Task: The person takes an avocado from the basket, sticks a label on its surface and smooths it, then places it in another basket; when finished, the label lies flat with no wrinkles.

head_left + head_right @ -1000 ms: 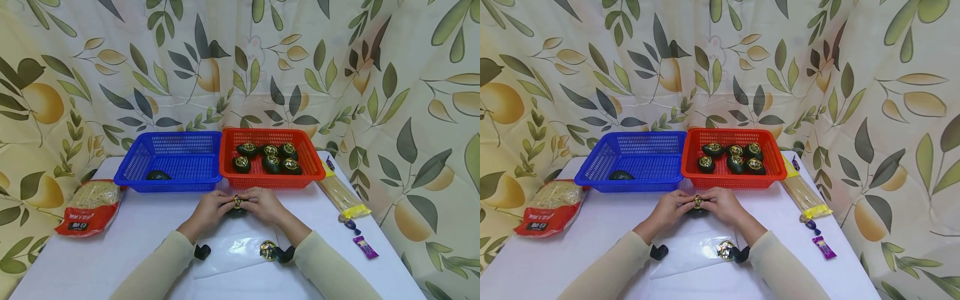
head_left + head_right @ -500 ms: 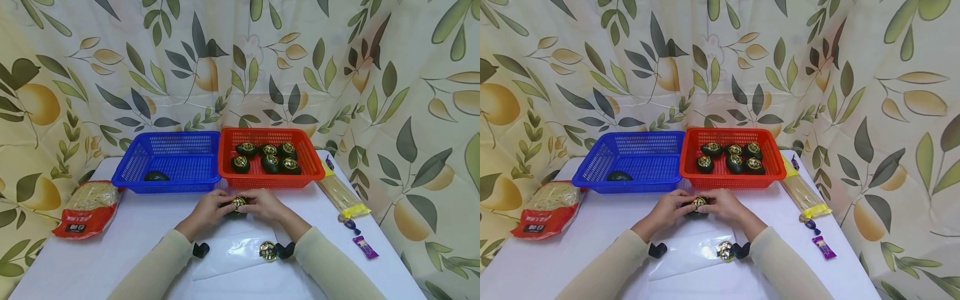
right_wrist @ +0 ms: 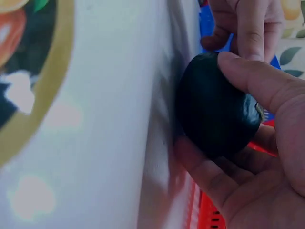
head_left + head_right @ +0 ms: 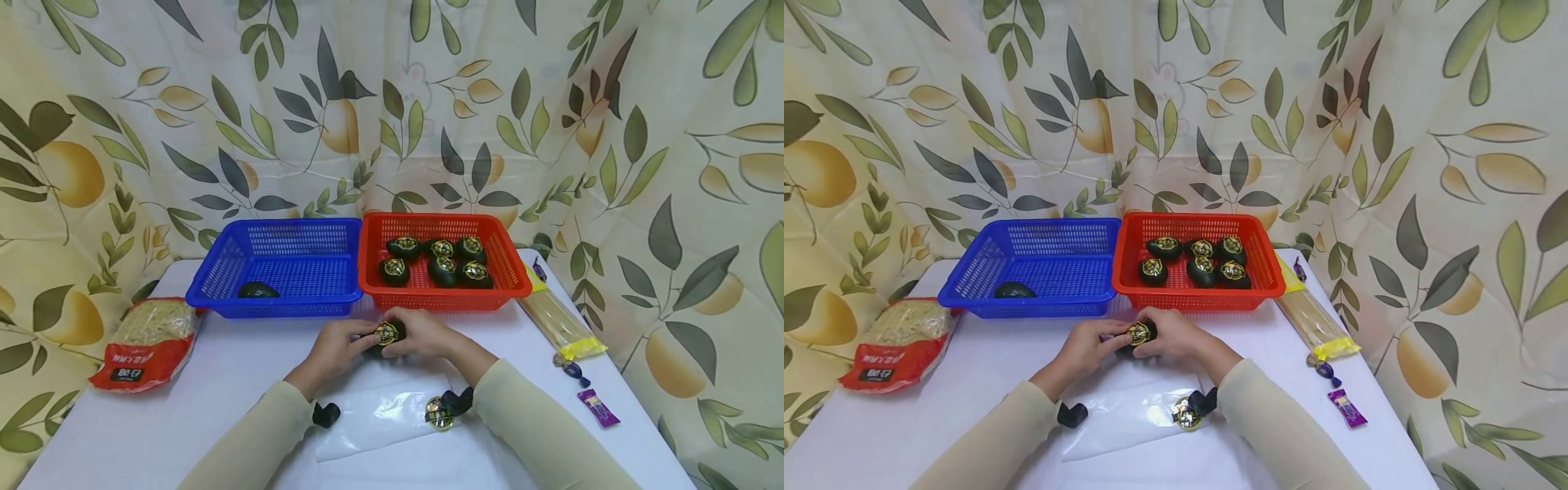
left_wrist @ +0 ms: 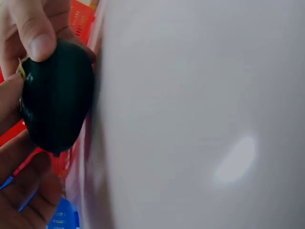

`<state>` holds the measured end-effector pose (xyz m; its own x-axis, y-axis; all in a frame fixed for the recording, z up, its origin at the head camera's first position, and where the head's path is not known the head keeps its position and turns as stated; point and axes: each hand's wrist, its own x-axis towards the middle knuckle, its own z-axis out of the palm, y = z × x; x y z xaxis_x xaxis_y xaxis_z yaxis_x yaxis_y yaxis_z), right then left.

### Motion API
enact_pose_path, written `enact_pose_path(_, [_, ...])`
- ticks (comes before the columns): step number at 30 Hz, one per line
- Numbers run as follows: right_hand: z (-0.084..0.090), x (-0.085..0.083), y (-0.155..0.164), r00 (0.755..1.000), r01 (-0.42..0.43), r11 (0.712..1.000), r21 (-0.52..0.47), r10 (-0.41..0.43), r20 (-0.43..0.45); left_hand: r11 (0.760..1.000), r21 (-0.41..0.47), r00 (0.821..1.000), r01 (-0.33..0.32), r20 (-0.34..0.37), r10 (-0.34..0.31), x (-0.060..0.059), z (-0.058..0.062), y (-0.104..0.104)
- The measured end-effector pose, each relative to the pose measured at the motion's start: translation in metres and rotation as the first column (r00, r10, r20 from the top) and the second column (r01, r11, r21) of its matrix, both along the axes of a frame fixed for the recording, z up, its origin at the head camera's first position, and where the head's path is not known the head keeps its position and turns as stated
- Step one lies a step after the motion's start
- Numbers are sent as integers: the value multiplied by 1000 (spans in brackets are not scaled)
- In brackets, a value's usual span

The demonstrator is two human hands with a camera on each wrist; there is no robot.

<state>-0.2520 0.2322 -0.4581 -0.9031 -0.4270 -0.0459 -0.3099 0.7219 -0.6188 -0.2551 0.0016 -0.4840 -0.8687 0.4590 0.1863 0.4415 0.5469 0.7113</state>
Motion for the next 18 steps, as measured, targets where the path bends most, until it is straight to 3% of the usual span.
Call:
enact_pose_path(2, [2, 1, 5, 1000, -4, 1000, 7, 4, 11, 1000, -6, 999, -7, -41, 7, 1, -1, -1])
enact_pose_path(5, [10, 6, 18, 999, 7, 1000, -4, -7, 54, 999, -34, 999, -16, -33, 15, 2, 0, -2])
enact_pose_path(8, [27, 12, 35, 993, 23, 999, -42, -18, 118, 1000, -13, 998, -17, 65, 18, 1, 3, -2])
enact_pose_path(10, [43, 15, 46, 987, 19, 997, -68, -7, 160, 998, 47, 983, -32, 182, 23, -2, 4, 0])
enact_pose_path(12, [61, 16, 56, 983, 15, 997, -80, 0, 182, 988, 144, 952, -64, 306, 17, -6, 7, 4])
enact_pose_path(14, [79, 13, 65, 983, 14, 996, -86, 2, 186, 964, 240, 909, -118, 416, 8, -9, 10, 10])
enact_pose_path(18, [109, -3, 77, 985, 42, 996, -83, -27, 169, 874, 422, 818, -239, 573, -53, -9, 19, 26])
